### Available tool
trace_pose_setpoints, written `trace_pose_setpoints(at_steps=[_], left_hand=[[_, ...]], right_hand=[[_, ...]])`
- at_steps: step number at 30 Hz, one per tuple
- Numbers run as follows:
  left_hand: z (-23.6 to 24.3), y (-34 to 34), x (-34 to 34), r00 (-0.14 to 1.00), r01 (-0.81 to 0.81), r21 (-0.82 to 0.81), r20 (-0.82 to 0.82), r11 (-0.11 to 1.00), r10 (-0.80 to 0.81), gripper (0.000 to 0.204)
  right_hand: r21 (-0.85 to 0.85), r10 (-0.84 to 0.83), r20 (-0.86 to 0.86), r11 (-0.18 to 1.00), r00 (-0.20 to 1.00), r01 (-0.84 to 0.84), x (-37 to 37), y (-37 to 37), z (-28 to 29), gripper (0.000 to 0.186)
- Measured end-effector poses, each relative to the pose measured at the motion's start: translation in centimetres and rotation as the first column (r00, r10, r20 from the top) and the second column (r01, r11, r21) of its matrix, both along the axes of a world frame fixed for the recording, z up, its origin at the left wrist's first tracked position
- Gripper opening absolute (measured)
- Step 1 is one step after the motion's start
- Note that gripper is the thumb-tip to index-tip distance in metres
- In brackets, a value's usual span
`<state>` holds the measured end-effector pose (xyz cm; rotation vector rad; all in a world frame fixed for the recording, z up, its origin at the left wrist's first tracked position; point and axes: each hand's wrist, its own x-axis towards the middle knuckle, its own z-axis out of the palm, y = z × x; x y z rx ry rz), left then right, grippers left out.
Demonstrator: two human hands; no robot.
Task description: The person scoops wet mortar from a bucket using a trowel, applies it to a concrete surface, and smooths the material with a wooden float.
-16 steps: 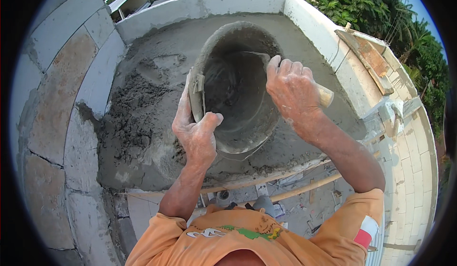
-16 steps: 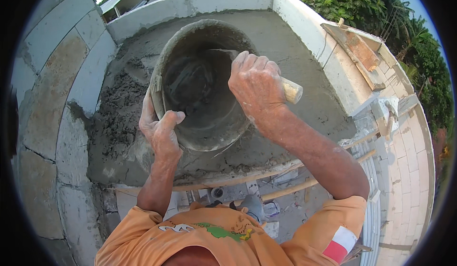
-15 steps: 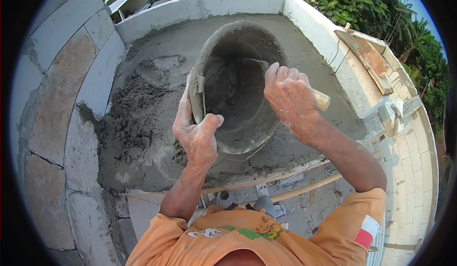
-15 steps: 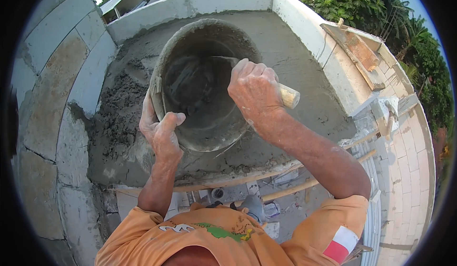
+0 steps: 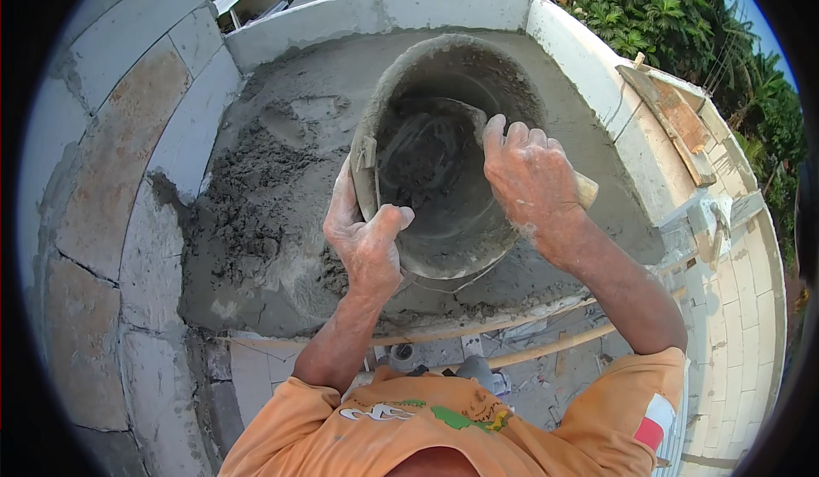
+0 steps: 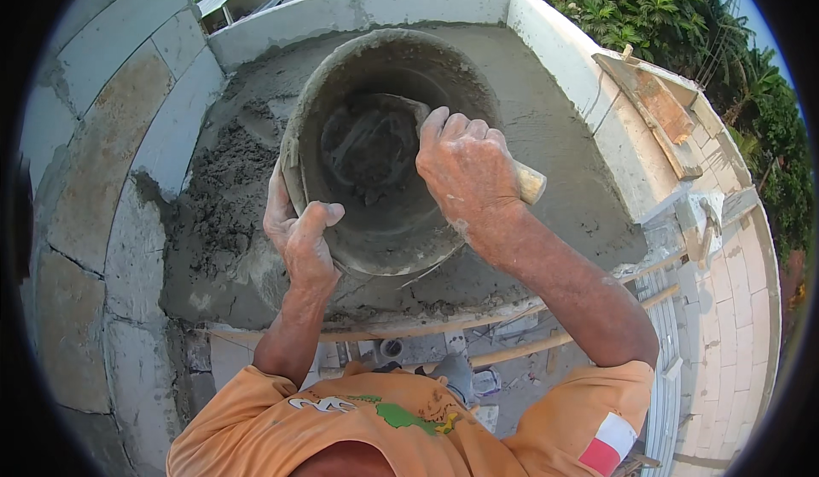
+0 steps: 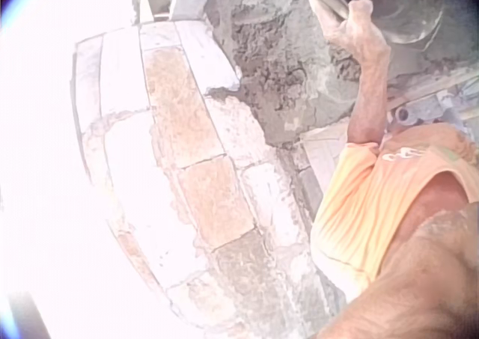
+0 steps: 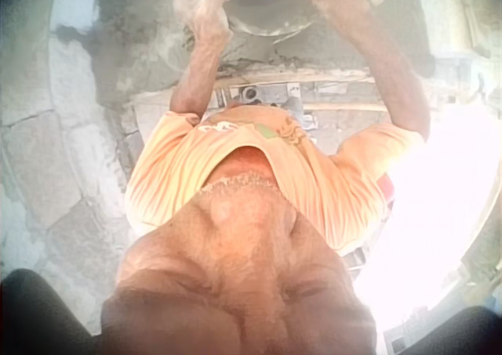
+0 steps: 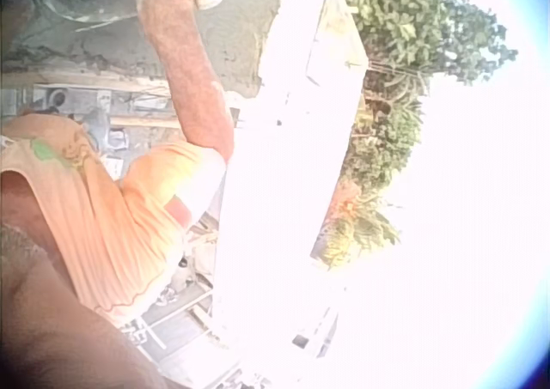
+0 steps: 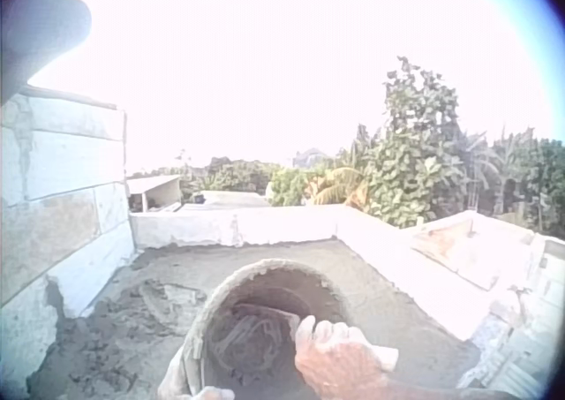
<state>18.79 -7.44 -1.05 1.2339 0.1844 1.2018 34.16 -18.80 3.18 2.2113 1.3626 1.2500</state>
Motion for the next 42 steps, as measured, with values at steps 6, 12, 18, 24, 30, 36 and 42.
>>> trace_pose_setpoints(at_steps=[6,12,18,24,30,36,42], left_hand=[[-0.3,0.7,-0.4,1.000,-0.022,-0.039,0.020,0.999,0.023,0.077],[-1.0,0.4,-0.5,0.999,-0.041,-0.001,0.021,0.999,0.041,0.077],[-1.1,0.5,-0.8,0.999,-0.014,-0.034,0.041,0.999,0.016,0.076],[-2.2,0.6,-1.8,0.996,-0.009,-0.025,0.086,1.000,0.011,0.080],[-3.1,0.7,-1.5,0.998,-0.049,0.048,0.042,0.998,0.047,0.079],[-2.3,1.4,-2.5,0.996,-0.075,-0.085,0.040,0.994,0.078,0.078],[-1.9,1.3,-1.8,0.996,-0.061,-0.110,0.051,0.992,0.067,0.080]], right_hand=[[-0.263,0.152,-0.314,0.935,0.937,-0.240,-2.6,-2.5,0.2,0.031],[0.014,0.075,-0.061,0.997,0.995,-0.074,-0.2,-1.0,1.5,0.041],[-0.231,0.100,-0.246,0.960,0.964,-0.158,-2.5,-2.0,0.0,0.044],[-0.116,0.055,-0.189,0.990,0.980,-0.078,-2.0,-1.1,2.2,0.051],[-0.277,0.059,-0.214,0.953,0.975,-0.119,-3.6,-1.9,-1.0,0.049],[-0.239,0.119,-0.162,0.959,0.980,-0.156,-2.1,0.4,2.2,0.045],[-0.263,0.164,-0.096,0.947,0.982,-0.184,-1.8,-0.2,-0.8,0.040]])
